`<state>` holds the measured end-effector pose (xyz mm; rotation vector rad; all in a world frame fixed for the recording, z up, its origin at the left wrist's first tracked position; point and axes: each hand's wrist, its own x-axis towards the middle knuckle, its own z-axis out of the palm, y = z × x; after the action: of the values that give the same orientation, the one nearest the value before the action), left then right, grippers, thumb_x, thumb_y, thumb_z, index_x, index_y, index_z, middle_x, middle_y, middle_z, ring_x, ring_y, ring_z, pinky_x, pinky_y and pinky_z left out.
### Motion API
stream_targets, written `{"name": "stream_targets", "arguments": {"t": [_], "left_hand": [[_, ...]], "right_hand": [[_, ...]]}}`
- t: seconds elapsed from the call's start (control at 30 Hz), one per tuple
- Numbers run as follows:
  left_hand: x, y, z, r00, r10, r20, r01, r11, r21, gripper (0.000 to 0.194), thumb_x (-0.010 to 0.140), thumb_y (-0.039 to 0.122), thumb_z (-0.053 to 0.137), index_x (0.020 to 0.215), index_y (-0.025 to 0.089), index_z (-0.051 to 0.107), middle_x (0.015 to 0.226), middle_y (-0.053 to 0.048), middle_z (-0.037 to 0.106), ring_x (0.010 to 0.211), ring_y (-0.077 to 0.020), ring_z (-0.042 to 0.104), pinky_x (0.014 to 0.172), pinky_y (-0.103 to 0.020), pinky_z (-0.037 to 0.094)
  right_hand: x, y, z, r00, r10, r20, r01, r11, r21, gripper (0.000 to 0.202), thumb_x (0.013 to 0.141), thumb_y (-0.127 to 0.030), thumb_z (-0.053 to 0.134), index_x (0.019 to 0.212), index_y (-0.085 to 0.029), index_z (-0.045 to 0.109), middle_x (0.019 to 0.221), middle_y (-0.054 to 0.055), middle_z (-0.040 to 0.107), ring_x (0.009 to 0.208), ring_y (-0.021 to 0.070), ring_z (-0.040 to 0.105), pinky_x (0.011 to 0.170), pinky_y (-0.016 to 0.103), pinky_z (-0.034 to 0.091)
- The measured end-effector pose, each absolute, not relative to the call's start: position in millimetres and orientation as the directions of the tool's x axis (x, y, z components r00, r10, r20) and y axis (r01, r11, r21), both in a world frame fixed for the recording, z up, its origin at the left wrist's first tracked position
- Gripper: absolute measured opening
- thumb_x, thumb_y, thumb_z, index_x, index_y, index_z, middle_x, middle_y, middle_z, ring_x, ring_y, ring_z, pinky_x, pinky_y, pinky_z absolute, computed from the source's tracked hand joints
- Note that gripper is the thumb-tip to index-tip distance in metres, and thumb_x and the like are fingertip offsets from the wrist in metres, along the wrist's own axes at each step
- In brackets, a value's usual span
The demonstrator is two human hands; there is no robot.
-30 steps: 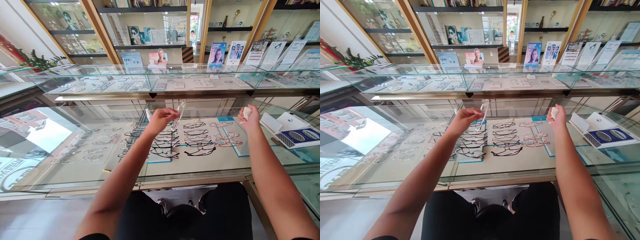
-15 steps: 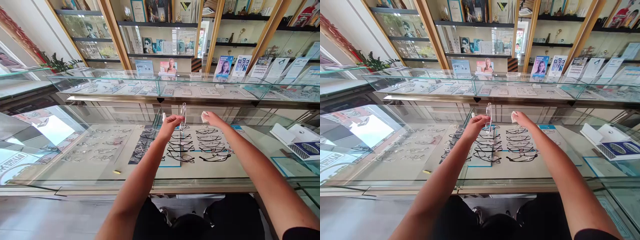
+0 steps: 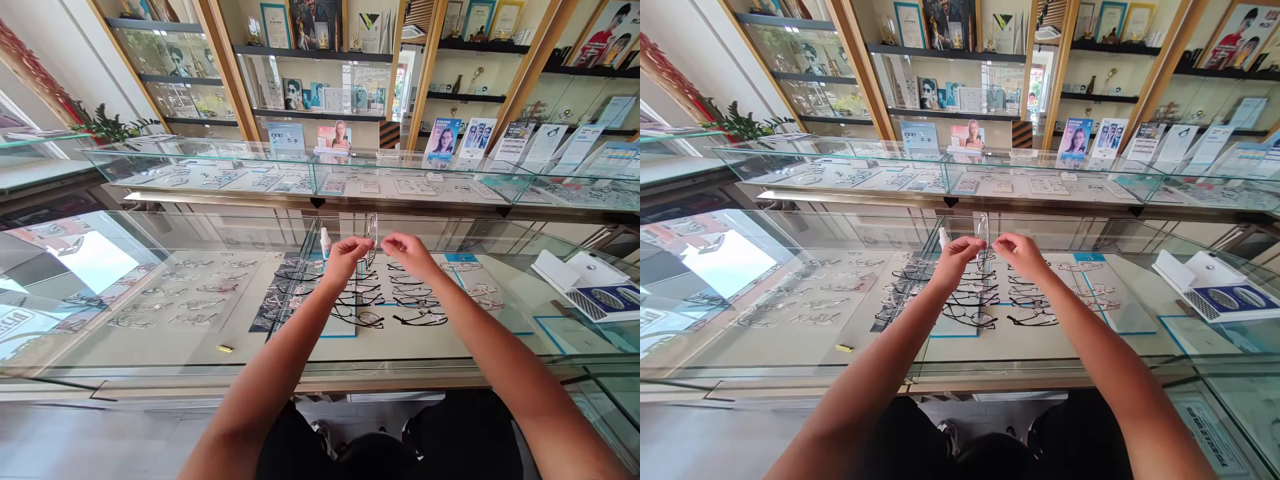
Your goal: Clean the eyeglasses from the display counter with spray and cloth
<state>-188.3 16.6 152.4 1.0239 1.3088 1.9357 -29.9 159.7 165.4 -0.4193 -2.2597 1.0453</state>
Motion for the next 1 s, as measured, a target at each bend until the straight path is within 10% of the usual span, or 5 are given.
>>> {"name": "stream_targets", "arguments": {"t": [0.37,1.0], "left_hand": [[-180.0,12.3,145.2,-0.51,0.777,0.37,0.05,-0.402,0.914,0.044,0.076,0.063,0.1,0.085,0.021,0.087,0.092,-0.005,0.082,0.09,-0.0197,0.07,0.091,-0.037,0.054],[-177.9,7.3,146.4,-0.528,0.803,0.277,-0.034,-0.346,0.938,0.052,0.073,0.064,0.101,0.091,0.019,0.081,0.104,-0.005,0.078,0.096,-0.0164,0.071,0.087,-0.034,0.068]], "right_hand": [[-21.6,130.5,147.2,-0.688,0.52,0.506,-0.202,0.533,-0.822,0.022,0.094,-0.046,0.079,0.098,-0.024,0.079,0.082,0.001,0.074,0.076,0.0189,0.062,0.073,0.034,0.051],[-13.8,134.5,149.6,-0.555,0.631,0.542,-0.108,0.592,-0.799,0.021,0.102,-0.044,0.069,0.094,-0.025,0.073,0.064,-0.002,0.069,0.056,0.0154,0.053,0.06,0.033,0.042]]}}
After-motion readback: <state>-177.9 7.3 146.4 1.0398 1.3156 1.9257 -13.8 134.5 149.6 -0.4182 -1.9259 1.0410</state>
